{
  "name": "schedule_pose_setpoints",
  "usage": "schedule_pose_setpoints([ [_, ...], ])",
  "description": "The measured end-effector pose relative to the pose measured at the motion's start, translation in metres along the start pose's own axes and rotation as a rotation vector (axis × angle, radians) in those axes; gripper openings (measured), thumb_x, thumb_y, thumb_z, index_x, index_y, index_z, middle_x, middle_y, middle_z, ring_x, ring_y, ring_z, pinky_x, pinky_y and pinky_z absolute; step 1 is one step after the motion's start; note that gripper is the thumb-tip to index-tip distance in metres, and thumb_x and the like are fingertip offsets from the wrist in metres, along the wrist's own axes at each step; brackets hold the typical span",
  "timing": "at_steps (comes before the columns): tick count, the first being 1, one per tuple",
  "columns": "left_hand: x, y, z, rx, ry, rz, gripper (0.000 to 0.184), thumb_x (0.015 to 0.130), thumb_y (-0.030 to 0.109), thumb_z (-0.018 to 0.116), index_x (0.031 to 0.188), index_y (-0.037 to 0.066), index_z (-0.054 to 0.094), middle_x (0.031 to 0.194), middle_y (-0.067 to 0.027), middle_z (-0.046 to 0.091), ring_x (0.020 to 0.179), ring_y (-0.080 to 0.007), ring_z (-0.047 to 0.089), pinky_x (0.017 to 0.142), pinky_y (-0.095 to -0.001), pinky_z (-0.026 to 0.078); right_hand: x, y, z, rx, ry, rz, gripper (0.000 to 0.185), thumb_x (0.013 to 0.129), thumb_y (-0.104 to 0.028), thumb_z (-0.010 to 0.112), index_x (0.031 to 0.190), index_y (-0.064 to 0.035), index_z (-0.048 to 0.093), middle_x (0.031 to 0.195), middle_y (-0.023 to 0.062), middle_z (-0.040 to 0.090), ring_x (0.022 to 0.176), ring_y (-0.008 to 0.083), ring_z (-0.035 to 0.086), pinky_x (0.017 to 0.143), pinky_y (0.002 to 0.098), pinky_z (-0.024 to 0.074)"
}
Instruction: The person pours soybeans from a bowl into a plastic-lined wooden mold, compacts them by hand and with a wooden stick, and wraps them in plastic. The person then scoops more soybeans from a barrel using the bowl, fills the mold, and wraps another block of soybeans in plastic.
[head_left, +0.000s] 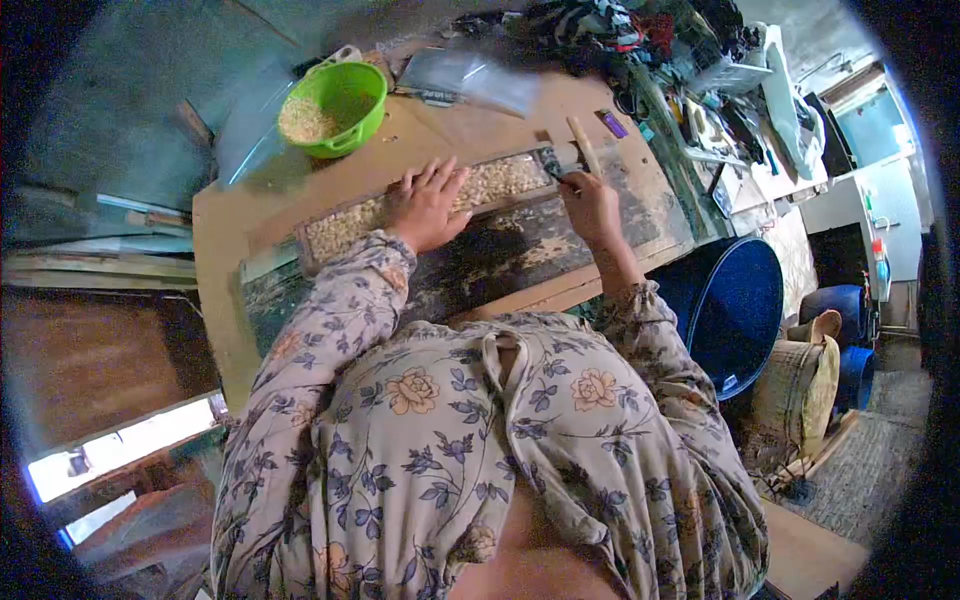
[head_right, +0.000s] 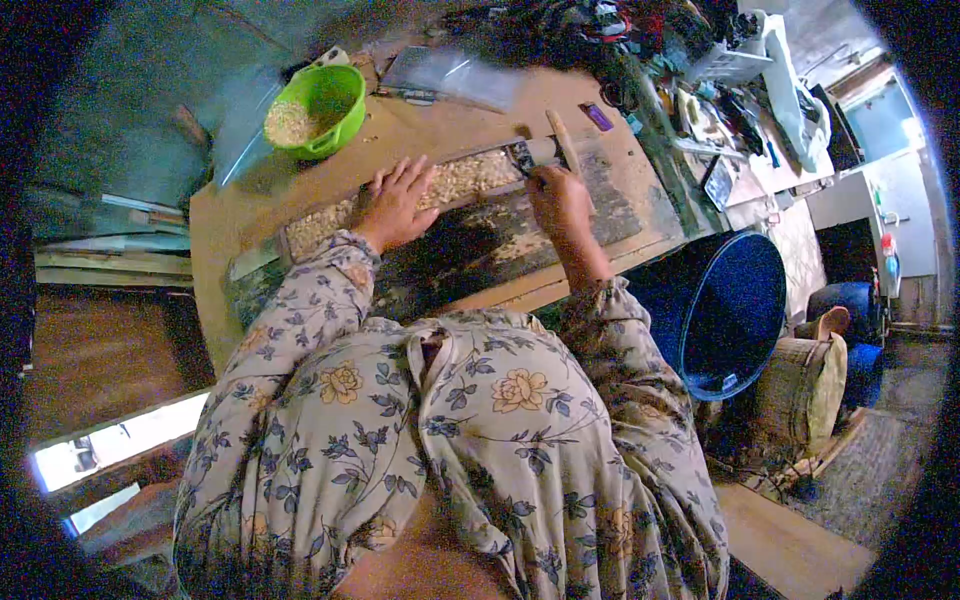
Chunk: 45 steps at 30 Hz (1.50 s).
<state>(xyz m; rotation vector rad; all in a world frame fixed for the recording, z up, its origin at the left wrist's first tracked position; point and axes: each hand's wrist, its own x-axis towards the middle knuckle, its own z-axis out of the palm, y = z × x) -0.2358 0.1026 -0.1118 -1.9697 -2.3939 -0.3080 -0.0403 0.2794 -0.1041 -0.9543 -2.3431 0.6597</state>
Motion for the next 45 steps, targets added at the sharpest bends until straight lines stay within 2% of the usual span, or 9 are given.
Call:
schedule_pose_setpoints([
  [6,0.007,0.007,0.004,0.08,0.039,0.01,0.06,0.075,0.039,0.05,0.125,0.009,0.036,0.132,-0.011,0.029,0.123,-0.0277,0.025,0.097,-0.0462,0.021,0.009,0.012,0.003,0.0,-0.127,-0.096,0.014,0.074,-0.017,0.054,0.082,-0.0075,0.061,0.079,0.0154,0.057,0.075,0.0329,0.056,0.065,0.0401,0.0451],
  [15,0.007,0.014,-0.002,0.096,-0.009,-0.021,0.06,0.075,0.039,0.05,0.125,0.009,0.036,0.132,-0.0104,0.029,0.123,-0.0277,0.024,0.098,-0.0474,0.02,0.006,0.011,0.002,-0.111,-0.268,-0.091,0.014,0.076,-0.014,0.05,0.086,-0.0096,0.06,0.081,0.0139,0.055,0.076,0.0334,0.055,0.065,0.0406,0.045],
  [18,0.007,0.014,-0.001,0.091,0.009,-0.027,0.059,0.075,0.039,0.05,0.125,0.01,0.036,0.132,-0.0097,0.029,0.123,-0.0276,0.024,0.097,-0.0478,0.02,0.0,-0.004,-0.01,0.01,-0.161,-0.086,0.015,0.075,-0.014,0.052,0.087,-0.0089,0.059,0.079,0.0143,0.054,0.076,0.0339,0.054,0.065,0.0411,0.0448],
  [24,0.007,0.015,-0.005,0.09,-0.015,-0.028,0.061,0.076,0.039,0.05,0.126,0.01,0.033,0.133,-0.0103,0.028,0.122,-0.0294,0.026,0.096,-0.0483,0.023,0.001,-0.004,0.01,0.044,-0.211,-0.202,0.015,0.074,-0.015,0.054,0.086,-0.0068,0.059,0.083,0.0153,0.054,0.077,0.0351,0.054,0.066,0.041,0.045],
  [33,0.006,0.014,-0.001,0.079,0.057,-0.014,0.059,0.075,0.04,0.051,0.124,0.01,0.037,0.13,-0.0103,0.032,0.121,-0.0271,0.027,0.097,-0.0473,0.022,-0.002,-0.017,0.011,-0.022,-0.216,-0.194,0.014,0.074,-0.013,0.056,0.084,-0.0037,0.06,0.079,0.0156,0.057,0.075,0.0329,0.055,0.066,0.0374,0.0447],
  [36,0.005,0.012,0.002,0.077,0.063,-0.018,0.061,0.075,0.042,0.051,0.124,0.009,0.036,0.13,-0.011,0.032,0.121,-0.0277,0.028,0.097,-0.0476,0.022,-0.005,-0.027,0.013,0.097,-0.224,-0.206,0.014,0.075,-0.014,0.056,0.083,-0.0039,0.06,0.08,0.0154,0.057,0.074,0.0326,0.056,0.064,0.0371,0.0451],
  [41,0.005,0.004,0.02,0.104,0.091,-0.036,0.06,0.077,0.042,0.049,0.125,0.009,0.035,0.131,-0.0109,0.031,0.122,-0.0281,0.026,0.097,-0.0481,0.022,-0.001,-0.041,0.032,0.007,-0.296,-0.198,0.014,0.075,-0.015,0.055,0.084,-0.0057,0.061,0.08,0.0149,0.057,0.074,0.0328,0.056,0.065,0.038,0.0454],
  [43,0.006,0.003,0.021,0.133,0.085,-0.038,0.059,0.078,0.042,0.047,0.125,0.009,0.035,0.132,-0.0109,0.03,0.122,-0.0281,0.026,0.097,-0.0483,0.021,0.0,-0.041,0.039,0.004,-0.306,-0.223,0.014,0.076,-0.019,0.052,0.085,-0.0112,0.059,0.083,0.015,0.056,0.074,0.0347,0.055,0.064,0.0418,0.0459],
  [45,0.005,0.002,0.021,0.124,0.077,-0.035,0.057,0.08,0.041,0.045,0.126,0.009,0.035,0.132,-0.0104,0.03,0.123,-0.0284,0.025,0.097,-0.0483,0.021,-0.001,-0.044,0.038,-0.017,-0.314,-0.2,0.015,0.076,-0.019,0.052,0.085,-0.0091,0.06,0.082,0.0149,0.057,0.074,0.034,0.056,0.065,0.0403,0.0458],
])
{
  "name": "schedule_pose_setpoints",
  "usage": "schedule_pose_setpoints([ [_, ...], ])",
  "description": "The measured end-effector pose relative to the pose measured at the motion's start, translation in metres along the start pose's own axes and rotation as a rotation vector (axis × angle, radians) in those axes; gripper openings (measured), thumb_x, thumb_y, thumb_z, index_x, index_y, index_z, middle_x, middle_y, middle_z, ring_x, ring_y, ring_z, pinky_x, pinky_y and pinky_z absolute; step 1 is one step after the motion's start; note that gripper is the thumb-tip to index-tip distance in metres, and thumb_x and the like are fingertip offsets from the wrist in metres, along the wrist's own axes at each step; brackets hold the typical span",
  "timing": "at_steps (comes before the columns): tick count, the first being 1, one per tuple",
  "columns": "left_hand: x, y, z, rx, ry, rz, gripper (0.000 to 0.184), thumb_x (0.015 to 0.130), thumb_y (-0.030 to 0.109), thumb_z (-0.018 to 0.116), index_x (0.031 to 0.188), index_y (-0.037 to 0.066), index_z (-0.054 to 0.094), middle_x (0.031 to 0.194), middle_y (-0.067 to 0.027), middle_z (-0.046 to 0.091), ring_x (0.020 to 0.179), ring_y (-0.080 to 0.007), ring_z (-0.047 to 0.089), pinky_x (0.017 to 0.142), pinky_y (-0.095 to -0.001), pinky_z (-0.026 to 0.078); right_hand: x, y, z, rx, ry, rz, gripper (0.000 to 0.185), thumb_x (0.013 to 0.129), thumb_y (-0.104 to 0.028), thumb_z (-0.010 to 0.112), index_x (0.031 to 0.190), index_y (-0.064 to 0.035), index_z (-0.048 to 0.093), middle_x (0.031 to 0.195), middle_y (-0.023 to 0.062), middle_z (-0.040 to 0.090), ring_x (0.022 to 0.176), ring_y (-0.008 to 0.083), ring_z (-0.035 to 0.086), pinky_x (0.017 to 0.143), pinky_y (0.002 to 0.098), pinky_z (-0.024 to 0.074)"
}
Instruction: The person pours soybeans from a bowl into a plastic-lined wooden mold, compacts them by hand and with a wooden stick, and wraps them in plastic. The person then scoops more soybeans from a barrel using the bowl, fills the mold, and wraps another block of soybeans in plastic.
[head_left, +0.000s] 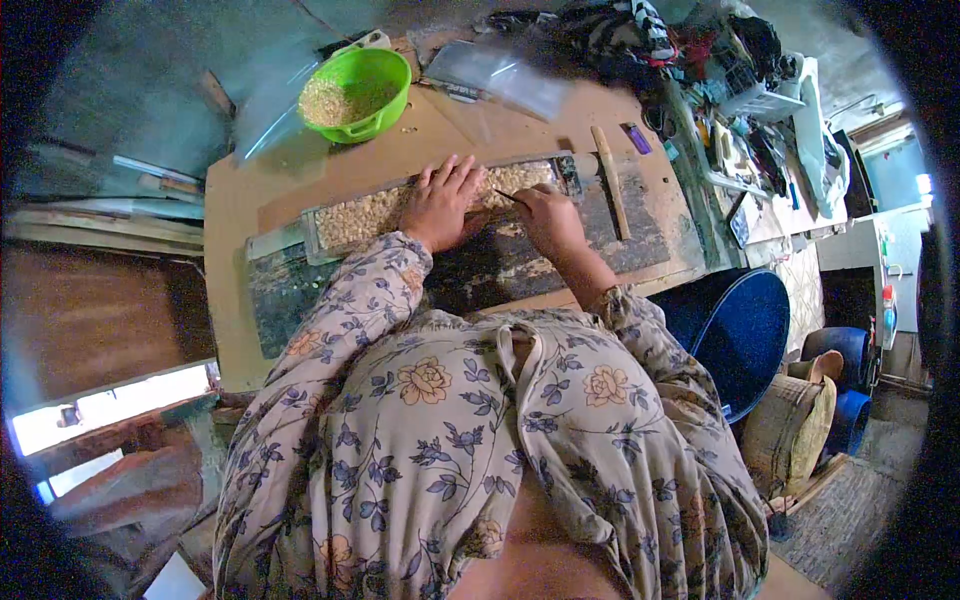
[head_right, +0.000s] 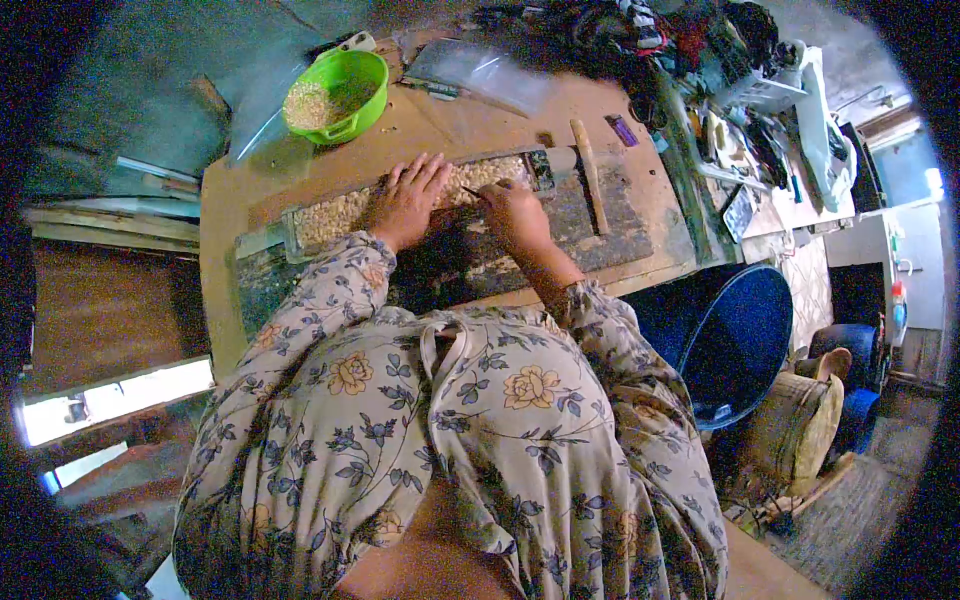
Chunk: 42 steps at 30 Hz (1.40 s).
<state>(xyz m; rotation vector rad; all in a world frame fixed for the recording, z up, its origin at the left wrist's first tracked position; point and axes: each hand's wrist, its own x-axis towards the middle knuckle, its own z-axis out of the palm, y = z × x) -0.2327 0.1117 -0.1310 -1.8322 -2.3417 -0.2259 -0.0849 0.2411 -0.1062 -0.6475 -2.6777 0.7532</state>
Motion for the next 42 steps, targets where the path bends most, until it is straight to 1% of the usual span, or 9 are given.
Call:
schedule_pose_setpoints([
  [5,-0.001,0.001,-0.001,-0.027,-0.002,-0.002,0.058,0.079,0.041,0.046,0.127,0.01,0.034,0.132,-0.0109,0.03,0.122,-0.0298,0.025,0.097,-0.0491,0.02,-0.003,-0.001,-0.004,0.03,0.0,0.047,0.014,0.075,-0.016,0.056,0.084,-0.0067,0.061,0.082,0.0147,0.058,0.074,0.0319,0.057,0.066,0.0371,0.0463],
  [8,0.0,0.006,-0.01,-0.041,-0.009,0.009,0.054,0.078,0.035,0.048,0.126,0.013,0.035,0.132,-0.0105,0.03,0.122,-0.0289,0.026,0.096,-0.0483,0.022,-0.014,0.003,-0.034,0.127,0.333,0.024,0.014,0.071,-0.01,0.061,0.084,-0.0056,0.062,0.079,0.0127,0.06,0.072,0.0263,0.059,0.064,0.031,0.0466],
  [10,0.001,0.009,-0.019,-0.054,-0.007,0.043,0.052,0.076,0.028,0.049,0.125,0.015,0.038,0.132,-0.0098,0.03,0.122,-0.0276,0.027,0.096,-0.0472,0.023,-0.026,0.031,-0.056,0.071,0.482,0.116,0.011,0.073,-0.008,0.06,0.084,-0.0045,0.062,0.077,0.0115,0.06,0.069,0.022,0.059,0.062,0.0283,0.0457],
  [11,0.002,0.009,-0.022,-0.048,-0.033,0.071,0.051,0.076,0.03,0.05,0.124,0.016,0.04,0.132,-0.0103,0.03,0.122,-0.0285,0.027,0.096,-0.0477,0.024,-0.035,0.073,-0.05,0.197,0.461,0.362,0.012,0.074,-0.016,0.06,0.084,-0.01,0.062,0.078,0.0105,0.061,0.072,0.0259,0.06,0.064,0.0336,0.0467],
  [16,0.006,0.01,-0.019,-0.083,-0.058,0.199,0.045,0.076,0.031,0.05,0.12,0.021,0.046,0.13,-0.0124,0.033,0.119,-0.0316,0.03,0.096,-0.0489,0.021,-0.111,0.19,-0.085,-0.023,0.783,0.607,0.018,0.069,-0.024,0.065,0.077,-0.0087,0.061,0.074,0.0081,0.061,0.066,0.0231,0.059,0.061,0.0319,0.0452],
  [20,0.006,0.013,-0.03,-0.074,-0.073,0.208,0.051,0.071,0.028,0.055,0.119,0.019,0.046,0.129,-0.0138,0.034,0.119,-0.0329,0.03,0.096,-0.0478,0.022,-0.148,0.227,-0.082,-0.142,0.647,0.791,0.02,0.067,-0.024,0.066,0.078,-0.0077,0.062,0.072,0.0093,0.061,0.067,0.0238,0.06,0.063,0.0312,0.0462],
  [34,-0.074,-0.036,-0.07,0.102,0.011,-0.14,0.07,0.063,0.026,0.06,0.125,0.009,0.035,0.133,-0.0172,0.026,0.123,-0.0323,0.024,0.098,-0.0485,0.018,-0.129,0.283,-0.062,-0.252,0.619,0.753,0.02,0.067,-0.026,0.064,0.077,-0.0087,0.061,0.074,0.0126,0.056,0.075,0.0295,0.054,0.066,0.037,0.0437],
  [37,-0.102,-0.053,-0.072,-0.068,0.123,-0.286,0.075,0.061,0.022,0.063,0.127,0.007,0.032,0.133,-0.0201,0.024,0.122,-0.0345,0.024,0.099,-0.0443,0.02,-0.127,0.283,-0.067,-0.341,0.863,0.587,0.023,0.066,-0.025,0.067,0.079,-0.007,0.061,0.076,0.0121,0.056,0.072,0.0274,0.054,0.064,0.0349,0.044],
  [42,-0.136,-0.068,-0.062,-0.266,0.236,-0.41,0.083,0.06,0.016,0.067,0.13,0.004,0.024,0.134,-0.0221,0.021,0.123,-0.0343,0.023,0.1,-0.0382,0.023,-0.068,0.17,-0.082,0.059,0.787,0.392,0.035,0.07,-0.021,0.066,0.099,-0.0062,0.053,0.085,0.0092,0.054,0.072,0.0219,0.053,0.063,0.0323,0.0455],
])
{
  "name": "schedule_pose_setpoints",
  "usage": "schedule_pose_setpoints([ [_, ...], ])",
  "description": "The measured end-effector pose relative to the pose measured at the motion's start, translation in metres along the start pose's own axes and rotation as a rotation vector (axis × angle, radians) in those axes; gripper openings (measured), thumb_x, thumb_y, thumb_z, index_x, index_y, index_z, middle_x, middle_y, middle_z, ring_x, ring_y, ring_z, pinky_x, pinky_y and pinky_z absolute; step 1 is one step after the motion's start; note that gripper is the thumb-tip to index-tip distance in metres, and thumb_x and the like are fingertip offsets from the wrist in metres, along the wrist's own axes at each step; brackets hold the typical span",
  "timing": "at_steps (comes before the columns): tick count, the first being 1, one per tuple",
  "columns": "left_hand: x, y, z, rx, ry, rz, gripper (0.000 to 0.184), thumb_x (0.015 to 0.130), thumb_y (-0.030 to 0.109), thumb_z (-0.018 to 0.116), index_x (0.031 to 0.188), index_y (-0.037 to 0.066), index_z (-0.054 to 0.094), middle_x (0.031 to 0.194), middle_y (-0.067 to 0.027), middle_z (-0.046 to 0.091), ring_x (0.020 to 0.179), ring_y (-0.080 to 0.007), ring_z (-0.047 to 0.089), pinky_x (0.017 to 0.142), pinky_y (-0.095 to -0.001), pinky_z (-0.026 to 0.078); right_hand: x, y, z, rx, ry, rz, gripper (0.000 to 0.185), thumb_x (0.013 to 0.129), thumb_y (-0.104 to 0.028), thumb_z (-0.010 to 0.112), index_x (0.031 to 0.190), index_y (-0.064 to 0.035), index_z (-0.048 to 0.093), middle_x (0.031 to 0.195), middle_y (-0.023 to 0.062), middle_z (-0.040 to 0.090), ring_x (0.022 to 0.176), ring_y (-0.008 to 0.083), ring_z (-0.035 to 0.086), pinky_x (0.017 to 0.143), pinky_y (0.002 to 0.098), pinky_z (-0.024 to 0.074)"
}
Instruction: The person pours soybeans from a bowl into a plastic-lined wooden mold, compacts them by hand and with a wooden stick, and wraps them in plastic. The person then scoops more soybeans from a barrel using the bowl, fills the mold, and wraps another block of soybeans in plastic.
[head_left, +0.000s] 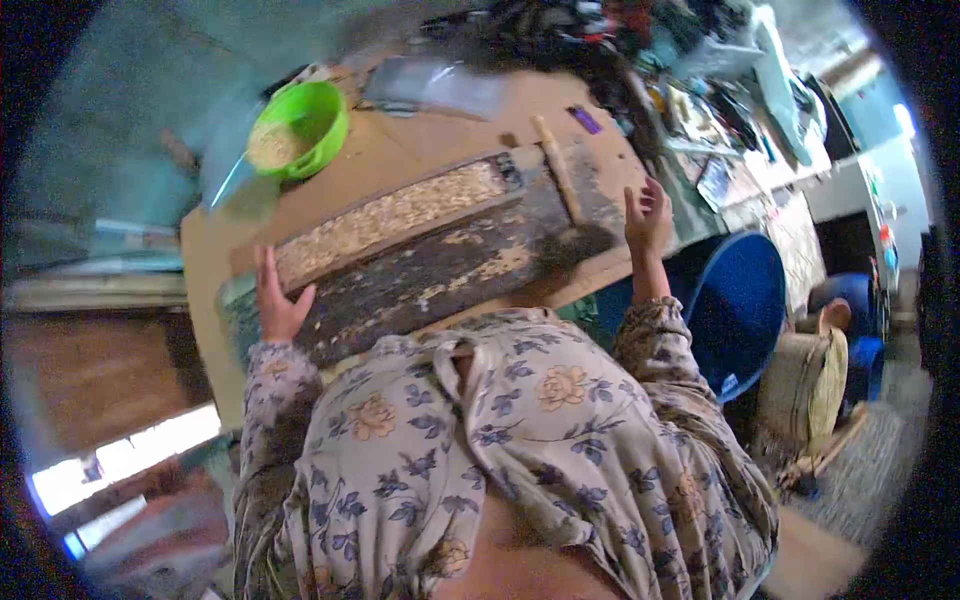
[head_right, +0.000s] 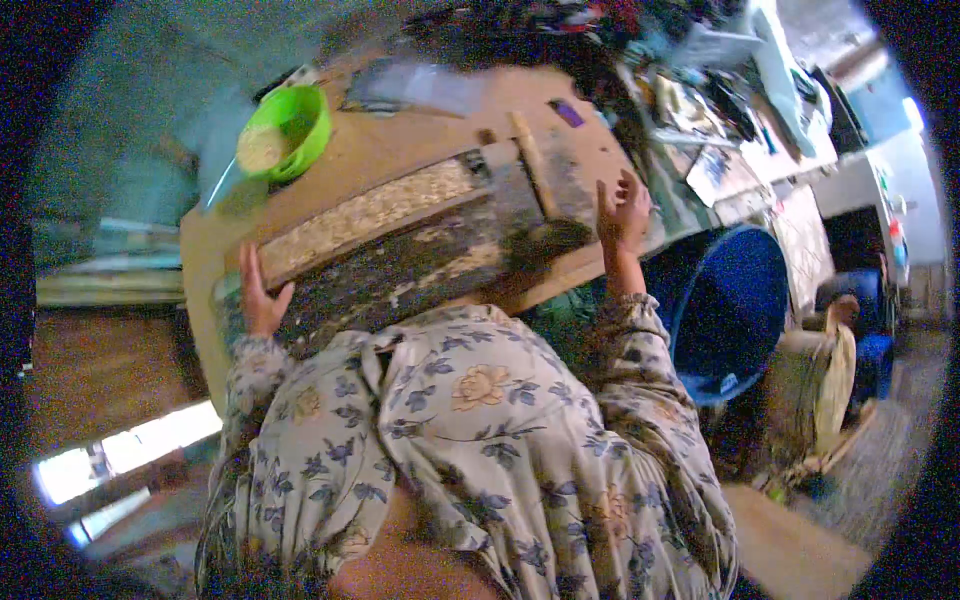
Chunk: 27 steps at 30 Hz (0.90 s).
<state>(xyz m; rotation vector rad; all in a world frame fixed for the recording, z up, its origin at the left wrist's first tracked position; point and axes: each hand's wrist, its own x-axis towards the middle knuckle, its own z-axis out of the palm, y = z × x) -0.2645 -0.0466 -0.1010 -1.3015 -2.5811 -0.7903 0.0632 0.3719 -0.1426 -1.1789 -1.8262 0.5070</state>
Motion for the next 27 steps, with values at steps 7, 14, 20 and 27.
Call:
schedule_pose_setpoints([
  [7,-0.014,-0.015,0.001,-0.073,0.037,-0.179,0.083,0.064,0.021,0.068,0.13,0.003,0.021,0.131,-0.0232,0.026,0.121,-0.0358,0.027,0.097,-0.0393,0.027,-0.047,-0.075,0.092,0.422,-0.716,-0.099,0.079,0.062,-0.014,0.073,0.126,-0.0019,0.027,0.116,0.0183,0.045,0.105,0.0291,0.045,0.086,0.0354,0.0395],
  [14,-0.017,-0.015,-0.002,-0.01,-0.015,-0.223,0.08,0.067,0.023,0.067,0.131,0.007,0.022,0.126,-0.0201,0.036,0.113,-0.0363,0.037,0.092,-0.0391,0.034,-0.059,-0.099,0.091,-0.061,-0.658,-0.156,0.09,0.057,-0.014,0.074,0.129,-0.0024,0.021,0.116,0.0224,0.044,0.106,0.0359,0.044,0.088,0.0374,0.0375],
  [20,-0.018,-0.026,0.003,-0.025,-0.047,-0.25,0.081,0.065,0.022,0.067,0.131,0.007,0.022,0.129,-0.0184,0.032,0.116,-0.0337,0.035,0.094,-0.0384,0.031,-0.063,-0.087,0.098,-0.085,-0.595,-0.246,0.088,0.061,-0.02,0.072,0.13,-0.0056,0.02,0.121,0.0224,0.041,0.108,0.0377,0.043,0.087,0.0399,0.0374],
  [27,-0.02,-0.032,0.007,-0.086,-0.085,-0.305,0.08,0.063,0.016,0.067,0.13,0.004,0.024,0.127,-0.0197,0.035,0.113,-0.0351,0.037,0.093,-0.0397,0.032,-0.063,-0.08,0.1,-0.067,-0.609,-0.245,0.086,0.061,-0.015,0.069,0.13,-0.0012,0.02,0.128,0.0212,0.034,0.118,0.0349,0.033,0.095,0.0363,0.0312],
])
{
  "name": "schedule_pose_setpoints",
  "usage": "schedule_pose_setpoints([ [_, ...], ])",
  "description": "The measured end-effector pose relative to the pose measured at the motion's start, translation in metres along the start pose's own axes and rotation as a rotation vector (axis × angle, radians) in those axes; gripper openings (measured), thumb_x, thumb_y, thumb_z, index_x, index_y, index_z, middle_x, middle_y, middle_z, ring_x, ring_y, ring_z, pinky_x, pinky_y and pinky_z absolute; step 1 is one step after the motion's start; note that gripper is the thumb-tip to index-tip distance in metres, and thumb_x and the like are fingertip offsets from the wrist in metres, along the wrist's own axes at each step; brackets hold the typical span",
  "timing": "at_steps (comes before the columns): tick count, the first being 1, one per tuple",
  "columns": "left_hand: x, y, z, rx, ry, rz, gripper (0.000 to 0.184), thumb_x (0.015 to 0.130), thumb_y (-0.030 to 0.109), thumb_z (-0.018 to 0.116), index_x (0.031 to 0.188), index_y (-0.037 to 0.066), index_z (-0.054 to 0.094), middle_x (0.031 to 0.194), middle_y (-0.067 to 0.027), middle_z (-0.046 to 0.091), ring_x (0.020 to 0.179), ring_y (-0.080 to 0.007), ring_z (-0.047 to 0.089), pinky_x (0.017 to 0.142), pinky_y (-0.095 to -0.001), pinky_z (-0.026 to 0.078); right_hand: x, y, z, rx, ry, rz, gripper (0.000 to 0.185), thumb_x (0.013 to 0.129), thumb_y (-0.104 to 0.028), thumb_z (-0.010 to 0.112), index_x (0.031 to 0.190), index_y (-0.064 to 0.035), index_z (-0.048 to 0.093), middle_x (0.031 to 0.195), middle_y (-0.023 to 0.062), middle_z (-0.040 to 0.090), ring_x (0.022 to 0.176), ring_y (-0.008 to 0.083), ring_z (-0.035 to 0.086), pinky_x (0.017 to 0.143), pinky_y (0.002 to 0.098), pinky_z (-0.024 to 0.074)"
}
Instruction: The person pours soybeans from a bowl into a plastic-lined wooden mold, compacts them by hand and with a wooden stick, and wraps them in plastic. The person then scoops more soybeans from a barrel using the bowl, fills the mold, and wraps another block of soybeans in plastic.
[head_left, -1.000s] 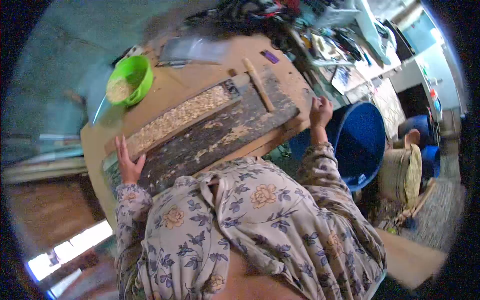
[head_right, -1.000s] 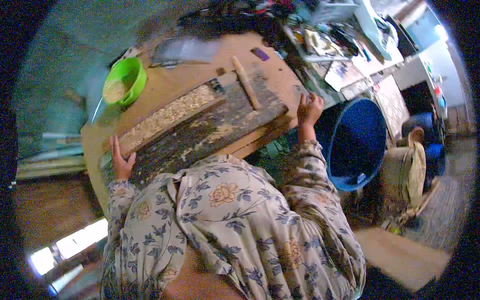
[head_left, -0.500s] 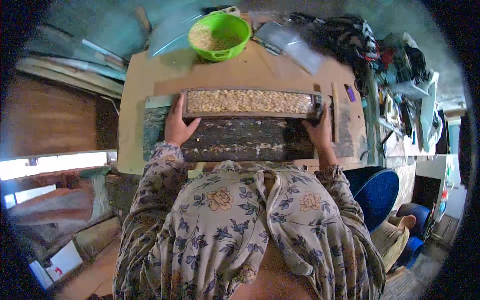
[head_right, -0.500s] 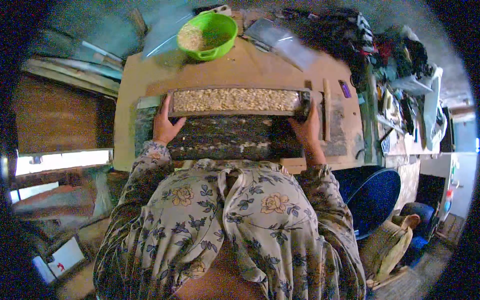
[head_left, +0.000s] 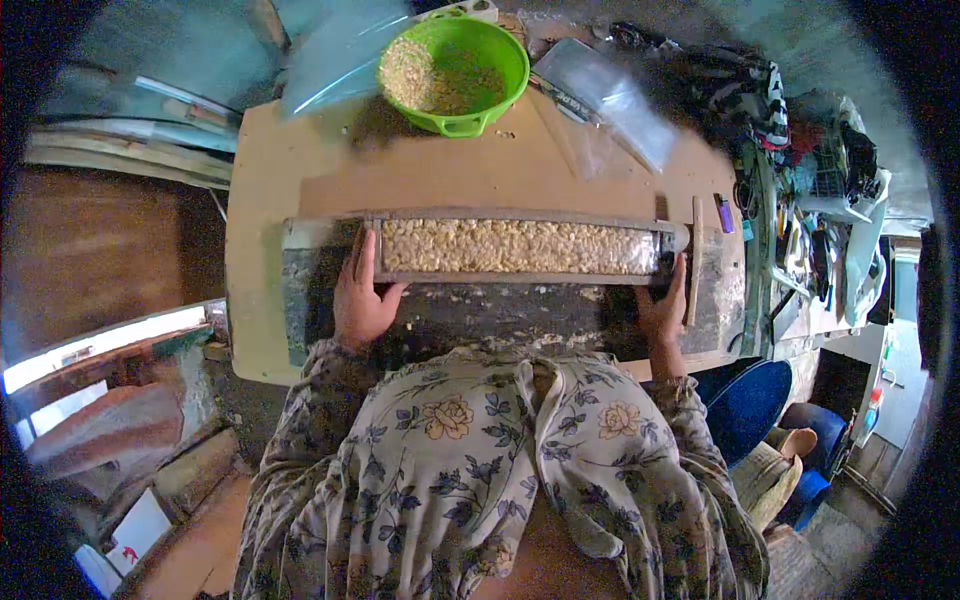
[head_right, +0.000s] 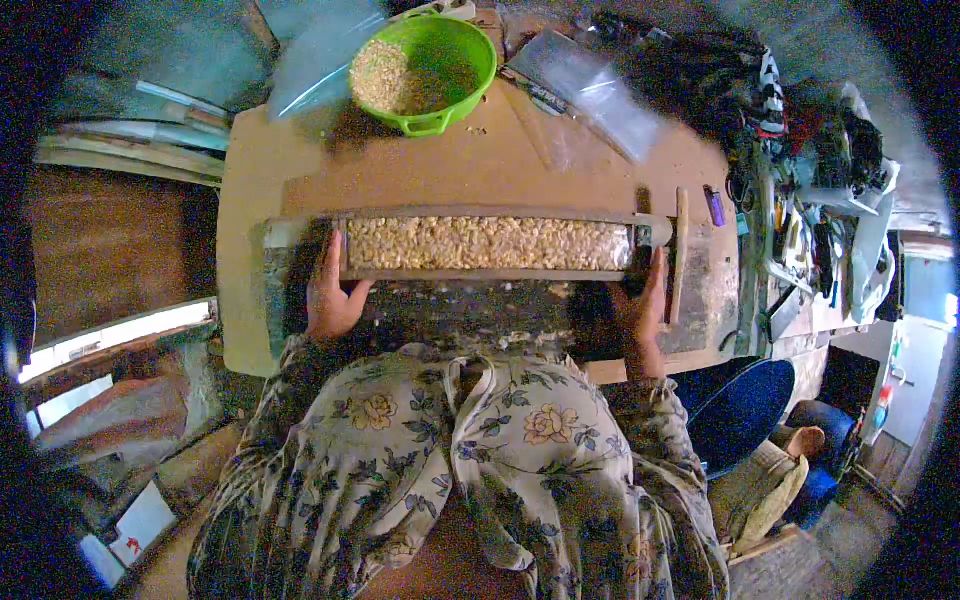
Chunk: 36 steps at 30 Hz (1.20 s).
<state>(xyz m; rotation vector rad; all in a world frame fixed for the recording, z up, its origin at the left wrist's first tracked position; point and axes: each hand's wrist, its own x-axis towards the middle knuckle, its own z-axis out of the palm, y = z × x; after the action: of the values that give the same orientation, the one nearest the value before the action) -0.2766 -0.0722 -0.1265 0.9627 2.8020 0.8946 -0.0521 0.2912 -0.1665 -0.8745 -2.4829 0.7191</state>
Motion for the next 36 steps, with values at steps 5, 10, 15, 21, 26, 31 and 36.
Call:
schedule_pose_setpoints([
  [5,0.003,0.006,-0.006,-0.01,-0.063,-0.064,0.074,0.063,0.01,0.065,0.127,0.0,0.028,0.125,-0.0228,0.035,0.114,-0.0373,0.036,0.095,-0.0396,0.03,0.001,-0.006,-0.002,-0.072,-0.045,0.063,0.082,0.062,-0.01,0.068,0.129,0.0016,0.022,0.126,0.0201,0.036,0.117,0.0336,0.035,0.096,0.036,0.0303],
  [10,0.001,0.005,-0.007,0.014,-0.062,-0.058,0.071,0.063,0.011,0.062,0.125,-0.003,0.029,0.124,-0.0244,0.036,0.115,-0.037,0.035,0.096,-0.04,0.03,-0.002,0.004,0.002,-0.052,0.008,-0.031,0.077,0.063,-0.01,0.066,0.128,-0.0008,0.026,0.125,0.0187,0.039,0.114,0.0325,0.038,0.095,0.0356,0.0316],
  [15,-0.004,-0.011,0.0,-0.014,-0.054,-0.032,0.068,0.064,0.011,0.058,0.124,-0.004,0.029,0.124,-0.0255,0.035,0.114,-0.0377,0.036,0.095,-0.0405,0.031,0.004,-0.011,0.0,-0.038,-0.011,0.054,0.072,0.061,-0.001,0.058,0.128,-0.0017,0.028,0.122,0.0192,0.042,0.112,0.0316,0.041,0.094,0.0338,0.0337],
  [21,-0.008,-0.001,0.0,0.07,-0.068,-0.16,0.067,0.065,0.012,0.055,0.124,-0.005,0.028,0.125,-0.0259,0.034,0.114,-0.0381,0.036,0.096,-0.0401,0.031,0.007,-0.008,0.0,-0.038,-0.036,-0.005,0.072,0.061,0.001,0.056,0.128,-0.002,0.028,0.121,0.0199,0.042,0.111,0.0325,0.042,0.092,0.0354,0.0344],
  [26,-0.011,0.008,0.002,0.047,-0.028,-0.183,0.065,0.067,0.011,0.052,0.125,-0.005,0.027,0.125,-0.0262,0.033,0.116,-0.0381,0.034,0.097,-0.0403,0.028,0.013,-0.003,0.0,-0.141,-0.053,-0.015,0.077,0.061,-0.005,0.062,0.129,-0.0035,0.026,0.123,0.0184,0.041,0.11,0.0336,0.042,0.091,0.0362,0.036],
  [31,-0.012,0.012,0.003,0.029,-0.039,-0.237,0.065,0.068,0.011,0.052,0.125,-0.005,0.026,0.125,-0.0262,0.033,0.116,-0.0382,0.033,0.097,-0.0401,0.028,0.018,-0.011,-0.002,-0.181,-0.117,0.041,0.076,0.065,-0.011,0.063,0.13,-0.0057,0.023,0.124,0.0173,0.04,0.109,0.0338,0.042,0.087,0.036,0.0386],
  [36,-0.014,0.013,0.004,0.027,0.009,-0.164,0.065,0.069,0.011,0.054,0.126,-0.004,0.026,0.124,-0.0265,0.034,0.115,-0.0391,0.034,0.096,-0.0404,0.028,0.023,-0.006,-0.001,-0.187,-0.098,-0.054,0.075,0.066,-0.01,0.061,0.13,-0.0048,0.023,0.124,0.0177,0.04,0.109,0.0344,0.042,0.086,0.0369,0.039],
])
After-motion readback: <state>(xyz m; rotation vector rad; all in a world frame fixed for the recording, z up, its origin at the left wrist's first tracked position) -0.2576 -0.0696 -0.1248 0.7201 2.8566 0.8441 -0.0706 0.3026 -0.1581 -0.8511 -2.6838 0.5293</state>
